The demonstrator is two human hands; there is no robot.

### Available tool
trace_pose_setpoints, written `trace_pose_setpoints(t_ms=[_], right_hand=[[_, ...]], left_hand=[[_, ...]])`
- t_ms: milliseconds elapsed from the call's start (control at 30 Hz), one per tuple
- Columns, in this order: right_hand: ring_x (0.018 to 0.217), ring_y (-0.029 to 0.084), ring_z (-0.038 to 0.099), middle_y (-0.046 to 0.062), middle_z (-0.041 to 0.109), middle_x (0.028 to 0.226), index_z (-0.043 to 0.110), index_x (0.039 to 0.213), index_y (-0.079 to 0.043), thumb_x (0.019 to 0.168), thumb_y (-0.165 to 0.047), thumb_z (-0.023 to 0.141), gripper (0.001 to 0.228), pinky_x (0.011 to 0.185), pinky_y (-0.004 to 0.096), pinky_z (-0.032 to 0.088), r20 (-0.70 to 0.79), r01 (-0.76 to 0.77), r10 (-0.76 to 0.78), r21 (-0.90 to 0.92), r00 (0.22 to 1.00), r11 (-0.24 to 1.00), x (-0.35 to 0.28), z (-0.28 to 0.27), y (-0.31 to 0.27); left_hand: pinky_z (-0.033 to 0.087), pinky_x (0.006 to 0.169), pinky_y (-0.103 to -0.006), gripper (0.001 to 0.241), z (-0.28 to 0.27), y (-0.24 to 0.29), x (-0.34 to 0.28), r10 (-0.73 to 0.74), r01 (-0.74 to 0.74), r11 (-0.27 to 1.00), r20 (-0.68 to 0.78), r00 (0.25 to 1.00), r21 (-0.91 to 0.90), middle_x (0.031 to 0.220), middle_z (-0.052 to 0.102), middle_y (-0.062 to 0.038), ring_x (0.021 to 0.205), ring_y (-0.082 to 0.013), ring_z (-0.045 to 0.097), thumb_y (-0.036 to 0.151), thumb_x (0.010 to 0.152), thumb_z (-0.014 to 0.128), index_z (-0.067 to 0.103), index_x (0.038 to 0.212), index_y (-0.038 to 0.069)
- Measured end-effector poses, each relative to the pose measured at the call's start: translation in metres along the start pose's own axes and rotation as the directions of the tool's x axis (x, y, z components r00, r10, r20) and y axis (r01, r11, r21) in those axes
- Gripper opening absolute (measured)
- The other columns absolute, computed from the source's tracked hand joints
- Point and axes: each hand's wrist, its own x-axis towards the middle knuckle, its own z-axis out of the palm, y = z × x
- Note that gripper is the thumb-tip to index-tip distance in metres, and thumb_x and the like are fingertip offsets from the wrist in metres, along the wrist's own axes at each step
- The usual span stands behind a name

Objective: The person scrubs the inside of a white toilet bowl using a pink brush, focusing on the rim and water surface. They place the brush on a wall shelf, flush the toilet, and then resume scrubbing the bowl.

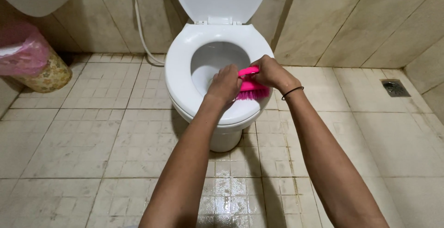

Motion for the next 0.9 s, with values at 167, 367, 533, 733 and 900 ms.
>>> trace_pose_setpoints(t_ms=[167,367,533,733,900], right_hand=[[0.08,0.021,0.074,0.016,0.079,0.088,0.08,0.105,-0.005,0.083,-0.002,0.075,0.023,0.076,0.038,0.06,-0.052,0.009,-0.007,0.043,0.999,0.999,0.004,-0.006,0.021],[0.079,0.02,0.074,0.013,0.079,0.089,0.079,0.104,-0.006,0.083,-0.003,0.076,0.021,0.074,0.037,0.062,-0.045,-0.082,0.086,0.082,0.995,0.993,0.002,-0.011,0.026],[0.079,0.021,0.074,0.015,0.079,0.088,0.08,0.102,-0.005,0.082,-0.006,0.079,0.02,0.072,0.038,0.061,-0.023,-0.002,0.003,0.049,1.0,0.999,-0.006,-0.005,0.014],[0.068,0.023,0.072,0.02,0.076,0.081,0.08,0.095,-0.004,0.084,-0.031,0.085,0.03,0.065,0.041,0.059,0.081,-0.088,0.093,-0.072,0.992,0.994,-0.024,-0.005,-0.035],[0.058,0.02,0.062,0.016,0.072,0.07,0.081,0.085,0.003,0.084,-0.037,0.084,0.04,0.053,0.039,0.052,0.27,-0.158,0.134,0.07,0.954,0.985,-0.031,-0.008,-0.038]], left_hand=[[0.041,0.104,-0.0529,0.029,0.003,0.019,0.012,0.02,-0.019,1.0,-0.052,0.998,0.023,0.122,0.059,-0.02,0.121,-0.0395,0.053,0.019,0.095,0.059,0.053,0.117,0.002],[0.039,0.106,-0.0517,0.029,-0.006,0.034,0.014,0.006,-0.006,0.999,0.004,1.0,0.051,0.123,0.058,-0.021,0.121,-0.0393,0.053,0.02,0.096,0.059,0.053,0.116,0.001],[0.041,0.106,-0.0529,0.025,-0.013,0.023,-0.004,-0.027,0.026,0.999,0.059,0.998,0.019,0.123,0.06,-0.019,0.12,-0.0384,0.055,0.02,0.099,0.057,0.054,0.116,0.002],[0.042,0.103,-0.0527,0.026,-0.046,0.018,-0.033,-0.052,0.051,0.999,0.082,0.995,0.018,0.117,0.062,-0.019,0.116,-0.0344,0.059,0.02,0.096,0.058,0.053,0.116,0.004],[0.047,0.096,-0.0518,0.03,-0.053,0.015,-0.041,-0.018,-0.001,0.992,0.153,0.988,0.124,0.11,0.067,-0.018,0.11,-0.0358,0.063,0.027,0.094,0.065,0.056,0.11,0.003]])
